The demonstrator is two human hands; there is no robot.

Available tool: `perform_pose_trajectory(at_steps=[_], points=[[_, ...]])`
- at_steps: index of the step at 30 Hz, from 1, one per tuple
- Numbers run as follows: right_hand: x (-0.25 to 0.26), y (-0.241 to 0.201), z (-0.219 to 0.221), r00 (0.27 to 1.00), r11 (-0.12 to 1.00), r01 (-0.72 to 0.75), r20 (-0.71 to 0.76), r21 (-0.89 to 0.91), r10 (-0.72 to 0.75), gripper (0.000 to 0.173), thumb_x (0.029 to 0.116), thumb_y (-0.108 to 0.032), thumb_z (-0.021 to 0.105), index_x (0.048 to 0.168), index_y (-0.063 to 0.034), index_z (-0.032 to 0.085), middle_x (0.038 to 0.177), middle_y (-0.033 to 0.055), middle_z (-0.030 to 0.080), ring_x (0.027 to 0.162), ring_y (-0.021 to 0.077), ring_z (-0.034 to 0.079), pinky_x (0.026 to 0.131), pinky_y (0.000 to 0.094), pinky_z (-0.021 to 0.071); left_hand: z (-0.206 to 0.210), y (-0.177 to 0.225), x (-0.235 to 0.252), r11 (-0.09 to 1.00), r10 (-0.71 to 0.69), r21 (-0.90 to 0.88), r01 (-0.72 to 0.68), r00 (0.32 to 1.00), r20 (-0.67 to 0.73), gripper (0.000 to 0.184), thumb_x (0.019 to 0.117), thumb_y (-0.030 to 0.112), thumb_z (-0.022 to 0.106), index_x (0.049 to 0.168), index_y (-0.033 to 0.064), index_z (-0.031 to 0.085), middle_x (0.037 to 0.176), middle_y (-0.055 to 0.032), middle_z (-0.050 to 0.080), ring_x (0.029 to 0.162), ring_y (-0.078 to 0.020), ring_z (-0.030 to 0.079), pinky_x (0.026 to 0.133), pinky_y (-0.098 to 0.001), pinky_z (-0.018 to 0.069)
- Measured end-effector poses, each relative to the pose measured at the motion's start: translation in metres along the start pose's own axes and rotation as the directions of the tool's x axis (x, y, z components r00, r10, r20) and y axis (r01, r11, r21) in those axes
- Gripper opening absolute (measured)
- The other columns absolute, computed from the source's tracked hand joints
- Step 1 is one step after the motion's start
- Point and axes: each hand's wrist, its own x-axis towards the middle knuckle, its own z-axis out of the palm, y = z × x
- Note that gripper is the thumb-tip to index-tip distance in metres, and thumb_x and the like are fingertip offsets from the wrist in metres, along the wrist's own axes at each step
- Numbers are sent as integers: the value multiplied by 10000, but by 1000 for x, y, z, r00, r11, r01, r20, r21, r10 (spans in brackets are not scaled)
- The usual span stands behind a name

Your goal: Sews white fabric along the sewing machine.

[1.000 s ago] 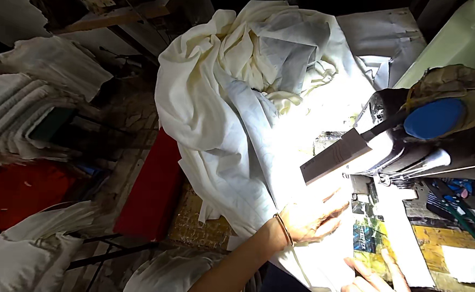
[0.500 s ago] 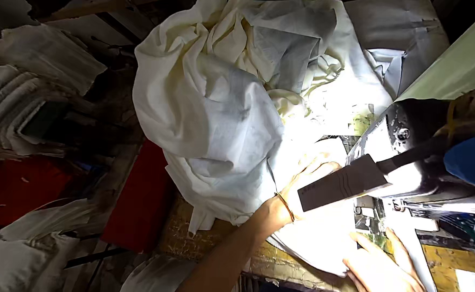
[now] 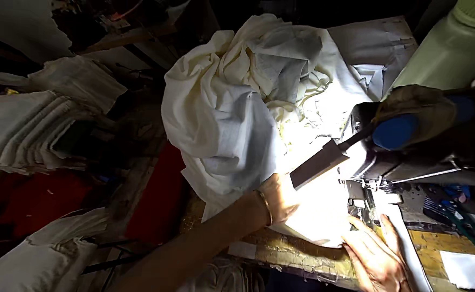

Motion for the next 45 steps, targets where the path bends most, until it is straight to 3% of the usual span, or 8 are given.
perform_pose_trajectory(at_steps=[3,6,9,12,15,34,40,45], points=[[-13,-1,8,997,997,25,-77,-69,-31,251,979,-125,520,993,-128,770,1055,54,773,1258,272,635,1165,674,230,-27,33,-25,976,198,95,-195,980,-27,131,873,151,649,847,78,754,816,-80,719,808,-268,710,761,-471,554],[-22,-4,13,992,988,30,-117,-149,-48,275,975,-165,513,1027,-138,782,1138,46,767,1279,309,620,1127,708,258,-43,89,-42,923,297,-265,-280,955,26,138,934,139,594,855,67,681,617,-78,615,636,-263,676,893,-445,562],[-29,-6,17,988,988,29,-145,-150,-51,307,998,-220,501,1049,-129,791,1195,63,754,1304,353,596,1115,727,261,-33,109,-37,752,324,-641,-155,934,154,158,986,112,555,1073,15,645,739,-152,659,722,-332,697,767,-503,558],[-35,-2,23,974,987,45,-213,-152,-77,300,1044,-252,471,1096,-191,760,1238,84,732,1286,315,611,1126,664,304,-4,90,-20,826,103,-547,-132,991,-84,242,1013,211,524,1107,58,687,872,-103,702,746,-244,707,613,-438,561],[-43,3,31,944,986,38,-318,-160,-87,237,1009,-224,528,1007,-177,760,1033,106,695,1093,277,618,1085,507,360,19,77,-11,940,19,-331,-78,984,-179,376,1041,298,409,1051,96,726,1009,-53,703,1028,-214,645,973,-421,452],[-43,-3,35,946,991,-35,-324,-129,-9,298,1024,-311,482,967,-186,747,995,57,690,1052,220,587,1059,433,314,42,78,-13,991,-132,-69,113,884,-448,257,898,161,555,958,94,796,992,-46,761,975,-219,705,794,-402,551],[-44,-2,36,944,992,-11,-329,-129,-33,319,1034,-318,454,982,-186,739,1057,10,730,1063,193,594,1071,408,301,38,63,-3,977,-104,-213,-23,819,-565,147,901,71,612,857,64,751,824,-58,708,866,-207,690,785,-352,557],[-42,-3,36,940,987,-16,-339,-162,-41,265,1012,-273,482,987,-191,733,1064,5,737,1050,196,611,1056,408,335,37,73,14,923,-133,-381,-61,877,-462,207,922,34,596,984,94,784,998,-35,727,982,-201,652,850,-367,514]])
